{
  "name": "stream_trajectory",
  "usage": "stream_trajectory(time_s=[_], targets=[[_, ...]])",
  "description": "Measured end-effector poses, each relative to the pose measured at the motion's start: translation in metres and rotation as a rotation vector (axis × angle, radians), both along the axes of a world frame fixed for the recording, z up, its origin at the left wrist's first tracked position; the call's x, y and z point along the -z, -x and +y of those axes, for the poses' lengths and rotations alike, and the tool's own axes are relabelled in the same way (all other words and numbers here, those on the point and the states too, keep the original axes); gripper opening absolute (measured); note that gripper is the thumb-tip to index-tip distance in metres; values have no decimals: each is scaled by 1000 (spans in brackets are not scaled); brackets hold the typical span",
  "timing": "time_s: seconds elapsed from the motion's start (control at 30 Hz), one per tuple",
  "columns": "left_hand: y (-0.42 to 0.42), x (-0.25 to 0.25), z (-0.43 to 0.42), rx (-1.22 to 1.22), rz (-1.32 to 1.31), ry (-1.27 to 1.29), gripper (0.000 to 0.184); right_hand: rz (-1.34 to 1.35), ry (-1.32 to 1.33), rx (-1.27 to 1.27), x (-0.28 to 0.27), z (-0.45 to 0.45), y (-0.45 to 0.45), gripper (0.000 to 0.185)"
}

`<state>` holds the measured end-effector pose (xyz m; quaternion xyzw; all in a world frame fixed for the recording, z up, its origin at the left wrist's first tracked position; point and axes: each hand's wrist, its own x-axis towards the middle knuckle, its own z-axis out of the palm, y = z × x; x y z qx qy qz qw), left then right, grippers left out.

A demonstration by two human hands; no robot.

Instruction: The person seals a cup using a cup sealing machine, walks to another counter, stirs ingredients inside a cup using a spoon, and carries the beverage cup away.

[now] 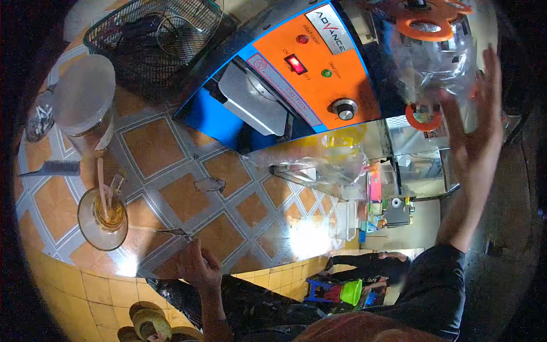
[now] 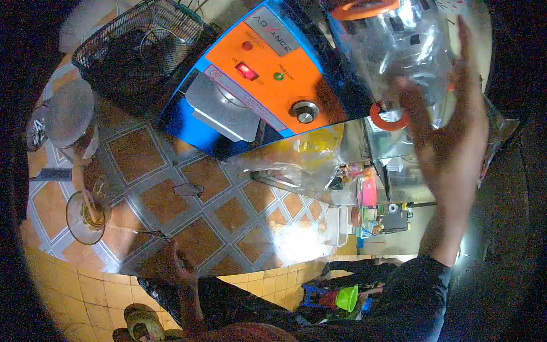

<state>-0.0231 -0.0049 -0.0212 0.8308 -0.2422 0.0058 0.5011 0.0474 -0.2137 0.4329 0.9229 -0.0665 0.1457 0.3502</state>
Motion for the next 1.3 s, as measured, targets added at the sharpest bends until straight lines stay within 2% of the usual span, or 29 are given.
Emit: stream_trajectory(time_s=[0.07, 0.13, 0.23, 0.3, 0.4, 0.6, 0.8, 1.0, 1.3], targets=[[-7, -8, -1, 11, -45, -13, 23, -47, -46, -42, -18, -3, 4, 76], [-8, -7, 0, 12, -57, -13, 23, -10, -209, -32, -54, -15, -3, 77], [-7, -7, 0, 18, -35, 11, 23, 136, -412, 92, -106, -58, -17, 83], [-8, -8, 0, 22, 2, 28, 23, 183, -458, 233, -120, -85, -19, 82], [-11, -12, 0, -16, -81, -19, 21, 205, -483, 349, -127, -113, -16, 81], [-5, -7, 0, -30, -61, 13, 20, 204, -481, 381, -117, -114, -12, 78], [-11, -17, 3, -35, -79, -94, 22, 190, -414, 387, -85, -86, -15, 76], [-16, -19, 2, 26, -1, -12, 22, 151, -305, 418, -56, -69, -13, 73], [-15, -17, 5, 3, -65, -1, 21, 117, -216, 420, -41, -63, 0, 70]])
